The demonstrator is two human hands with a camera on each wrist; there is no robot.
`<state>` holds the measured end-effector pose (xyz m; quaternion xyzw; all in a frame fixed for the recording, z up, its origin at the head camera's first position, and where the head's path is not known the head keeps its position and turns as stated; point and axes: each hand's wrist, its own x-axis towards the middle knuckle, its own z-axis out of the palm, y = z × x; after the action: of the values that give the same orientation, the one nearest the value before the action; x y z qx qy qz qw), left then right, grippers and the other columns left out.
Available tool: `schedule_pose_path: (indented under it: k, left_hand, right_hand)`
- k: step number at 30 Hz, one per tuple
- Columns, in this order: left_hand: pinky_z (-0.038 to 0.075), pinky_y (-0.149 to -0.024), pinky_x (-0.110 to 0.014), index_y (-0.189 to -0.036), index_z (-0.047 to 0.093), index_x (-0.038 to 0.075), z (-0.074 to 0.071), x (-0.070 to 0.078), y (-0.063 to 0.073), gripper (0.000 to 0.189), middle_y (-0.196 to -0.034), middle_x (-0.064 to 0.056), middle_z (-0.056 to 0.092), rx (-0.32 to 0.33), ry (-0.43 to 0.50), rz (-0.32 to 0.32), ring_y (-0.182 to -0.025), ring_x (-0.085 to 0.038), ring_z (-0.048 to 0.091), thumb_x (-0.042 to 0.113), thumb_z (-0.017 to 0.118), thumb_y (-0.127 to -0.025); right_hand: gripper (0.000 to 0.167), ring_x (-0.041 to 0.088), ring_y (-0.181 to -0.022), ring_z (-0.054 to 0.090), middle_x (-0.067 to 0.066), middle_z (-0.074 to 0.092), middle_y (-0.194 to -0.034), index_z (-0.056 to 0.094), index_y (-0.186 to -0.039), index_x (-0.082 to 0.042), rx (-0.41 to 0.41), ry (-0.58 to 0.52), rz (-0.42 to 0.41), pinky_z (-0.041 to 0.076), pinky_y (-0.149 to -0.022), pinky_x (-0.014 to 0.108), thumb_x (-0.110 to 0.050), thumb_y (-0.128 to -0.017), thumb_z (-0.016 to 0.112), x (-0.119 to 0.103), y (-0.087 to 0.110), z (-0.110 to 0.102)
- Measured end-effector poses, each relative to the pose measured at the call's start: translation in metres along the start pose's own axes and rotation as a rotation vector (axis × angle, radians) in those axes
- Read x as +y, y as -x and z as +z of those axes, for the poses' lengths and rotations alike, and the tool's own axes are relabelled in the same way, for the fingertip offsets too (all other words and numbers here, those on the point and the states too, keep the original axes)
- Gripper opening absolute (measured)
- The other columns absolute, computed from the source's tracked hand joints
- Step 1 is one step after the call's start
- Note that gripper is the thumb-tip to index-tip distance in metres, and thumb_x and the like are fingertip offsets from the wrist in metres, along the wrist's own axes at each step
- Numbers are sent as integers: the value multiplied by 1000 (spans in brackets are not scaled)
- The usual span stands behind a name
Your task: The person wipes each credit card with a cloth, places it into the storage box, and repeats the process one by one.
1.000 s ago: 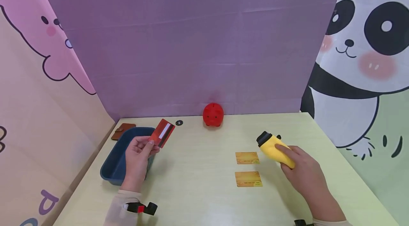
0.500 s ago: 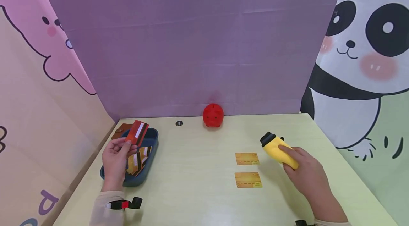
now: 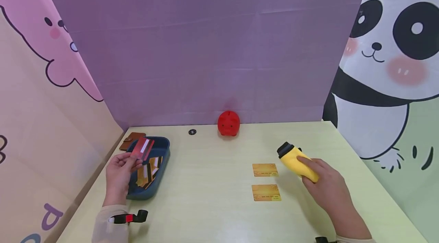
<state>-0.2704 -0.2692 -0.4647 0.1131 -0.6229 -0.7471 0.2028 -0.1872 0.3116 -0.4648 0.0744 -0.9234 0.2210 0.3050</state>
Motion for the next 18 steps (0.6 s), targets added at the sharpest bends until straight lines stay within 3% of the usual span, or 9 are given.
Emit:
schedule_pose_path:
  k: [11, 18]
  left_hand:
    - [63, -78, -30, -131, 48, -5, -2, -4, -4, 37, -91, -3, 69, -73, -179, -56, -77, -16, 77, 7, 68, -102]
    - [64, -78, -34, -129, 47, -7, -1, -4, -2, 34, -90, -4, 67, -121, -220, -65, -78, -16, 77, 4, 65, -103]
  right_hand:
    - [62, 30, -84, 67, 10, 71, -113, 72, -132, -15, -3, -5, -9, 55, -68, 50, 3, -73, 85, -2, 1, 3]
    - [63, 31, -84, 67, 10, 71, -112, 72, -131, -16, 6, -13, -16, 55, -67, 50, 3, -72, 86, -5, 1, 2]
